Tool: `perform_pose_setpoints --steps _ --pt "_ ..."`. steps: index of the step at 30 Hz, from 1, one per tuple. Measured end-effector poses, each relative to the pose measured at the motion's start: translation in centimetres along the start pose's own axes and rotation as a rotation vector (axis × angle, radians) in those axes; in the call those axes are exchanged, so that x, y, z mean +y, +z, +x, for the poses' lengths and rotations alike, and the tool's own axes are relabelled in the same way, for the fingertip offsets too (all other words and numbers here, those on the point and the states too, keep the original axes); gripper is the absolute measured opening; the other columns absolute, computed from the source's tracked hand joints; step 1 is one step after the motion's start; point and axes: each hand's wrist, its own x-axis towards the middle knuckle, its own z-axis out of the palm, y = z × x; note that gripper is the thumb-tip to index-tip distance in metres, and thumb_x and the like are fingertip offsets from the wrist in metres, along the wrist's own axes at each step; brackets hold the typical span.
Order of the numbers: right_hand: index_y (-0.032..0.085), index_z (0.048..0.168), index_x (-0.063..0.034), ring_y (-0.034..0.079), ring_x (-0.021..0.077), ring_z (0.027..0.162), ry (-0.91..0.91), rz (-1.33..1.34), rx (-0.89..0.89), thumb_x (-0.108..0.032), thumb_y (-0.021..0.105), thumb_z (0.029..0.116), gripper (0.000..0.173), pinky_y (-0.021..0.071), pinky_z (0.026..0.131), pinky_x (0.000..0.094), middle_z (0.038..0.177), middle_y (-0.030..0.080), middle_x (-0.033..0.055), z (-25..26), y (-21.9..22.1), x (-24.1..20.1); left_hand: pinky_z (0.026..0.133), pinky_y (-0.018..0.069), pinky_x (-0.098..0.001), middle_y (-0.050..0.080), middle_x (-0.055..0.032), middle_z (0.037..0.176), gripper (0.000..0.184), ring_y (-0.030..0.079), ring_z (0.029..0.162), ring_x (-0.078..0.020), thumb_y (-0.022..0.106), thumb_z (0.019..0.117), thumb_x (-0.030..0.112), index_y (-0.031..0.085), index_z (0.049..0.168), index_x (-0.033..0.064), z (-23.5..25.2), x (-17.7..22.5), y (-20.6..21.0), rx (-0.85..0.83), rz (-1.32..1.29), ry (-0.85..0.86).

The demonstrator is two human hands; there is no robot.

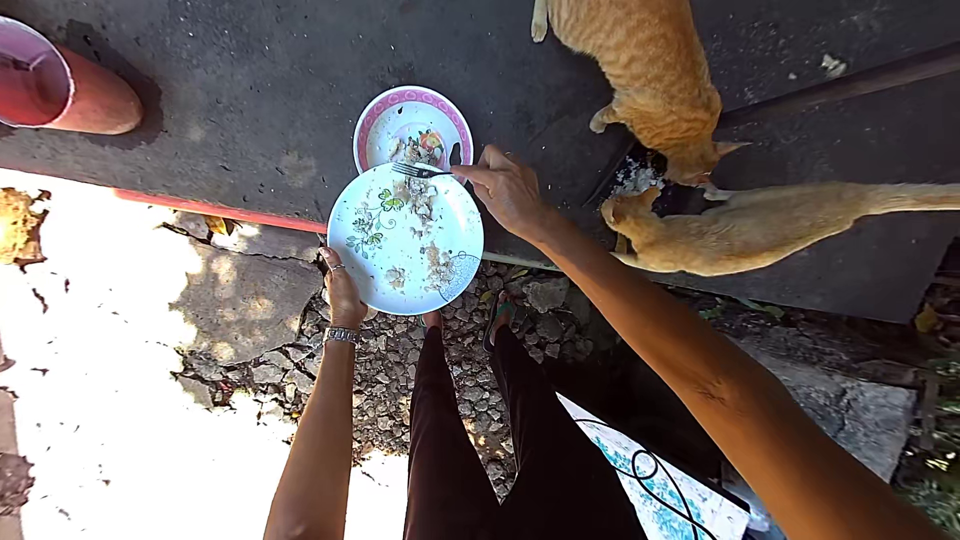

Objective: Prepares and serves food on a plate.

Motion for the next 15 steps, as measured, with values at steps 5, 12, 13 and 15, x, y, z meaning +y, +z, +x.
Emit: perform_pose_setpoints --steps 5,12,13,15 --pt "0.076 0.124 -0.0179 0.063 0.04 0.101 0.064 -0.084 -0.202 -0.005 0.052 0.1003 0.036 0.0493 0.087 0.0529 0.106 0.065 0.0229 0.1 0.2 0.4 0.096 0.0534 -0.0463 0.064 -0.0143 0.127 0.075 0.064 0.114 -0.021 0.013 0.1064 0.062 0.052 0.14 0.0073 -0.2 0.3 -0.1 -0.006 -0.008 0.003" --pt "0.074 0.127 -0.0203 0.064 0.0384 0.098 0.144 -0.039 -0.169 -0.007 0.051 0.1027 0.036 0.0509 0.085 0.0521 0.107 0.064 0.023 0.6 1.3 0.0 0.098 0.0527 -0.0472 0.062 -0.014 0.132 0.074 0.063 0.118 -0.0214 0.013 0.1066 0.061 0.05 0.143 0.0087 -0.3 0.7 -0.3 -0.02 -0.002 0.012" --pt "0.074 0.127 -0.0203 0.065 0.038 0.098 0.153 -0.028 -0.157 -0.007 0.051 0.103 0.036 0.0511 0.085 0.0518 0.107 0.064 0.0228 0.6 1.3 -0.1 0.097 0.0532 -0.0466 0.063 -0.0137 0.131 0.074 0.063 0.116 -0.0208 0.013 0.1066 0.062 0.05 0.142 0.0088 -0.3 0.7 -0.1 -0.014 0.0 0.012" --pt "0.073 0.129 -0.0204 0.065 0.0376 0.099 0.187 -0.015 -0.147 -0.007 0.05 0.1034 0.037 0.0511 0.085 0.0511 0.109 0.064 0.0226 0.8 1.3 -0.3 0.097 0.0527 -0.0469 0.062 -0.0147 0.131 0.074 0.063 0.117 -0.0216 0.013 0.1067 0.061 0.05 0.142 0.0076 -0.4 0.7 -0.1 -0.005 0.004 0.006"
